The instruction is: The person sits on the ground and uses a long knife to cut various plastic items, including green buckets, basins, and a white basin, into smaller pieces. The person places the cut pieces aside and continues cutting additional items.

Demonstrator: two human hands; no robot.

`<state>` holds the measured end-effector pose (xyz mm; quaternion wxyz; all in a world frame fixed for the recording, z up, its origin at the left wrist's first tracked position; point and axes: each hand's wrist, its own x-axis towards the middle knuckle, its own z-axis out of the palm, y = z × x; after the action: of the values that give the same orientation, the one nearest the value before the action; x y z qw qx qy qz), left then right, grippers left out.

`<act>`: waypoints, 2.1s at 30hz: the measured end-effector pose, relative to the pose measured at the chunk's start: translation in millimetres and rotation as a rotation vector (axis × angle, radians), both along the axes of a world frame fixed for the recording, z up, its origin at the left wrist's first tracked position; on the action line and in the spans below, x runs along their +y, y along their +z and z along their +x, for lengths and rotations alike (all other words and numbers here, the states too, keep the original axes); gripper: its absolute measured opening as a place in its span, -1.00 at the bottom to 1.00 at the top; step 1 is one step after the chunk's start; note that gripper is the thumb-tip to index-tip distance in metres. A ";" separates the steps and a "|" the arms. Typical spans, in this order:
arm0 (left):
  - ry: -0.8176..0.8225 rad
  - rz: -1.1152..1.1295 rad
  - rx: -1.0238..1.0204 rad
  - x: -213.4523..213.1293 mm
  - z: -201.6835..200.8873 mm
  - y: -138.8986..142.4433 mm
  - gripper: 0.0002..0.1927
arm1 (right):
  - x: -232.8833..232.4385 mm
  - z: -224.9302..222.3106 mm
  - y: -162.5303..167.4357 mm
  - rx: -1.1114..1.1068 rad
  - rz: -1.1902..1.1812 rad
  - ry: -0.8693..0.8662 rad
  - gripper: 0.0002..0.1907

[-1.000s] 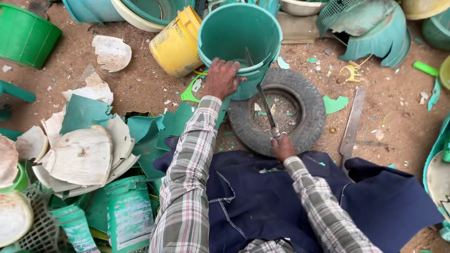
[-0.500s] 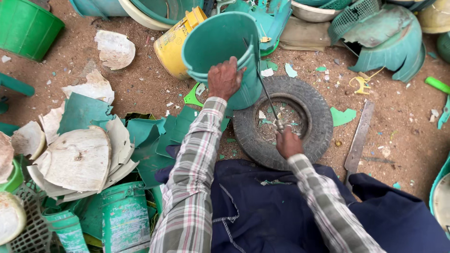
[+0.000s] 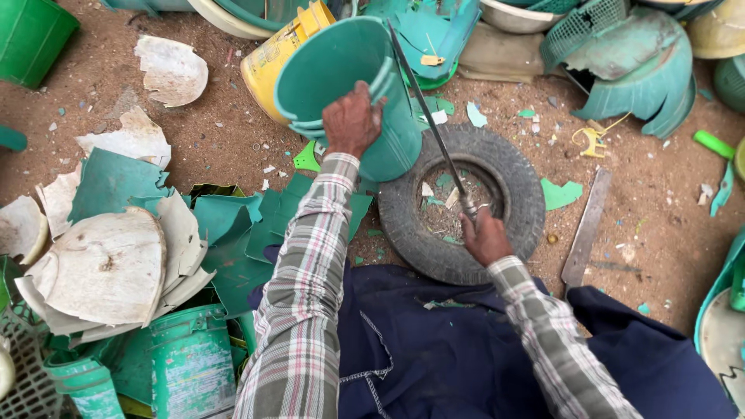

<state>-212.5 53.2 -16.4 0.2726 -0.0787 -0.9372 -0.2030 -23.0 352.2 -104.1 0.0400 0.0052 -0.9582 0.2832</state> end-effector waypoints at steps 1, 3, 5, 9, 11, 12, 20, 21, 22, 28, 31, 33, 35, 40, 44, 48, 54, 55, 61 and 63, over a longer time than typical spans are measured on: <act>0.018 -0.001 -0.048 -4.7 -0.3 -0.1 -0.59 | 0.2 1.2 5.2 -0.084 -0.040 -0.020 -0.63; 0.023 0.010 -0.075 -13.1 -1.7 -1.9 -0.60 | -2.4 6.0 14.5 -0.067 -0.146 -0.030 -0.62; 0.038 0.021 -0.042 -20.3 -5.2 -5.6 -0.60 | -6.3 13.9 21.4 0.136 -0.274 0.002 -0.63; 0.076 0.026 -0.134 -30.4 -17.6 -14.0 -0.61 | -15.3 29.6 28.9 0.435 -0.435 0.105 -0.65; 0.099 0.035 -0.205 -32.9 -25.0 -16.4 -0.60 | -19.6 33.2 33.4 0.462 -0.477 0.119 -0.64; 0.117 0.034 -0.193 -33.3 -28.5 -16.9 -0.59 | -21.2 33.7 37.0 0.448 -0.394 0.117 -0.66; 0.178 0.046 -0.248 -25.9 -59.9 -23.3 -0.59 | -12.8 6.9 57.0 0.428 -0.368 0.189 -0.61; 0.183 0.047 -0.239 -26.8 -62.1 -25.0 -0.58 | -10.7 1.2 51.3 0.424 -0.485 0.165 -0.66; 0.189 0.046 -0.227 -28.6 -62.9 -26.9 -0.57 | -10.1 -7.0 42.5 0.420 -0.603 0.143 -0.70; 0.176 0.037 -0.212 -30.9 -61.7 -30.3 -0.58 | 0.2 -21.0 -5.8 -0.598 0.269 -0.061 -0.59; 0.276 -0.005 -0.181 -36.3 -62.6 -31.9 -0.54 | 12.6 -12.7 -16.6 -0.339 0.186 0.014 -0.49; 0.253 0.061 -0.204 -46.4 -59.0 -36.8 -0.53 | 14.3 -2.2 -14.4 -0.348 0.284 -0.040 -0.50; 0.290 0.102 -0.199 -65.8 -56.4 -46.1 -0.52 | 16.5 9.7 -18.1 -0.335 0.318 -0.057 -0.52; 0.352 0.203 -0.296 -117.8 -30.0 -66.5 -0.52 | 21.4 59.4 -13.2 -0.284 0.196 -0.033 -0.55; 0.317 0.248 -0.514 -120.3 -27.8 -49.8 -0.41 | 36.5 94.4 4.3 -0.275 0.009 0.043 -0.55; 0.270 0.321 -0.573 -73.2 -36.7 -12.8 -0.31 | 34.3 112.3 20.9 -0.460 -0.247 -0.247 -0.53; 0.042 0.902 -0.522 -17.1 -29.9 22.8 -0.31 | 34.9 124.1 37.8 -0.338 -0.437 -0.322 -0.57; -0.020 0.686 -0.445 -18.7 -25.0 23.4 -0.31 | 35.7 125.6 36.5 -0.314 -0.433 -0.324 -0.57; -0.348 -0.440 0.025 -40.4 21.2 13.4 -0.11 | 41.1 135.3 13.8 -0.328 -0.771 -0.320 -0.59; -0.366 -0.547 0.114 -33.4 40.1 9.7 -0.38 | 43.8 138.8 9.2 -0.322 -0.854 -0.332 -0.60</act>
<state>-172.4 19.8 -6.7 0.2524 -0.3273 -0.9105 0.0151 115.8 396.0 -94.9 -0.0656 -0.2084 -0.7383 0.6381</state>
